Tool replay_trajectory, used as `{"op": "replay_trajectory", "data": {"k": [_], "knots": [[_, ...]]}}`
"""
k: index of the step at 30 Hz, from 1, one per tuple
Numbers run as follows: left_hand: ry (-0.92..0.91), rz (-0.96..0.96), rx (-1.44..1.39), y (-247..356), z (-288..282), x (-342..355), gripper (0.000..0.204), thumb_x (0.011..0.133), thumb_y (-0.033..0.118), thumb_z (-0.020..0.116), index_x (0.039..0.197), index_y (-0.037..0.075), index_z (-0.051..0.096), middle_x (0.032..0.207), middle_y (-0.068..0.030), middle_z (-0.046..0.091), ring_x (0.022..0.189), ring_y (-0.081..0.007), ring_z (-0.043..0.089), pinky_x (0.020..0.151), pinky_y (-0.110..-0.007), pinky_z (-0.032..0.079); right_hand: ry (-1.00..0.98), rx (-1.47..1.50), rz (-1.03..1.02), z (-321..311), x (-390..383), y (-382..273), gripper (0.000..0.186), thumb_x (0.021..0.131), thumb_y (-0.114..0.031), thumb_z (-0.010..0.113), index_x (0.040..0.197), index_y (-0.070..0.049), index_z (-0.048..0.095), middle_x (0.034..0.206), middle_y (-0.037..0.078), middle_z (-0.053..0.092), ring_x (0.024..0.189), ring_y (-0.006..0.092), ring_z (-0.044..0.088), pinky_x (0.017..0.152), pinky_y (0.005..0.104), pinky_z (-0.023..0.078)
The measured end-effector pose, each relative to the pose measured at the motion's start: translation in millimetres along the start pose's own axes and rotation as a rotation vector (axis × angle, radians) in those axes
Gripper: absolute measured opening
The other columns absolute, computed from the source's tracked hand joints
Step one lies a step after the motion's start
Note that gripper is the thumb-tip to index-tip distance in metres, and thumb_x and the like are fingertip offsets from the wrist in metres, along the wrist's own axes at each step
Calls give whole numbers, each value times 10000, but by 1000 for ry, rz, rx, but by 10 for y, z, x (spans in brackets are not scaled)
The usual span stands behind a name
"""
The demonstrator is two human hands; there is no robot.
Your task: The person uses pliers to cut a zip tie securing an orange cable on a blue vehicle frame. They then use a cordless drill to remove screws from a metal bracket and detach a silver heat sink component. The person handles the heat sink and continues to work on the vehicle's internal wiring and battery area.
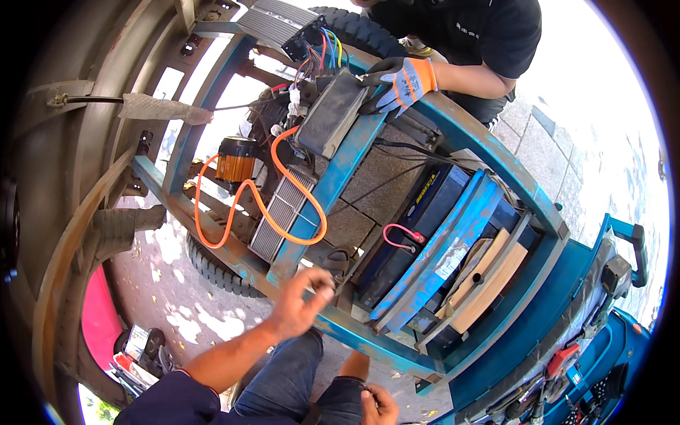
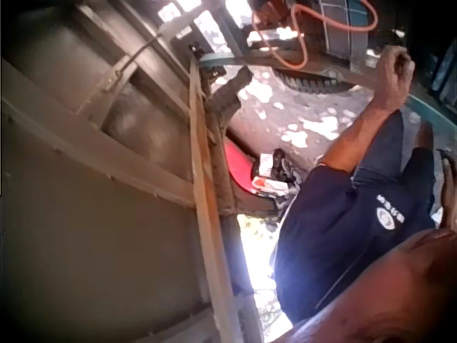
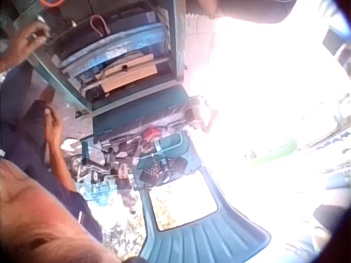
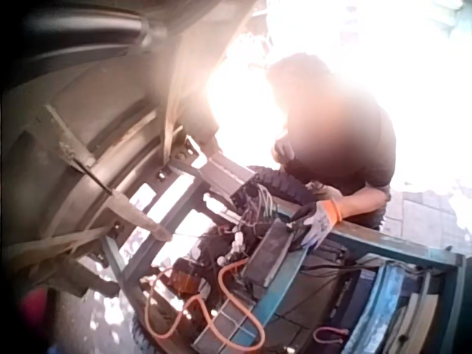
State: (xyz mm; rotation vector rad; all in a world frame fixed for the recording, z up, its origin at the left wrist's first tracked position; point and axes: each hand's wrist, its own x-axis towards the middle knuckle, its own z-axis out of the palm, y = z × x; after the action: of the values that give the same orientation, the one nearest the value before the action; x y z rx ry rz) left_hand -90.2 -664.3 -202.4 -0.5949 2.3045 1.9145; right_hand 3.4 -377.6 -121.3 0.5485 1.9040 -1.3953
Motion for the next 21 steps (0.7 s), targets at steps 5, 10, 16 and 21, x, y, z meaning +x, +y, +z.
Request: {"op": "replay_trajectory", "data": {"k": [5,10,16,21], "knots": [[-420,-147,-258,271,478,-683,257,1003,248,699,1092,10,664,984,-92,649,901,-199,641,804,-330,512,-5,-48,-143,37,388,-312,86,933,-9,716,995,49,711,904,61,651,840,134,592,756,264,458],[-431,-45,-182,219,454,-754,217,990,226,713,1012,13,681,898,-89,639,822,-236,620,743,-357,494,-97,-7,-158,198,463,-437,120,952,-30,721,1046,44,731,905,74,668,782,117,603,708,257,485],[-210,-235,-161,240,208,-678,194,991,196,716,976,11,658,822,-76,650,744,-166,610,685,-315,490,-154,148,100,212,331,-425,150,988,-69,700,1078,48,725,854,57,697,734,91,609,652,231,486],[-136,-281,-158,175,338,-667,104,967,73,710,906,14,649,786,-32,625,694,-107,552,643,-281,463,-193,28,60,58,384,-334,195,1000,-145,703,1097,24,721,800,58,703,742,127,652,673,294,535]]}}
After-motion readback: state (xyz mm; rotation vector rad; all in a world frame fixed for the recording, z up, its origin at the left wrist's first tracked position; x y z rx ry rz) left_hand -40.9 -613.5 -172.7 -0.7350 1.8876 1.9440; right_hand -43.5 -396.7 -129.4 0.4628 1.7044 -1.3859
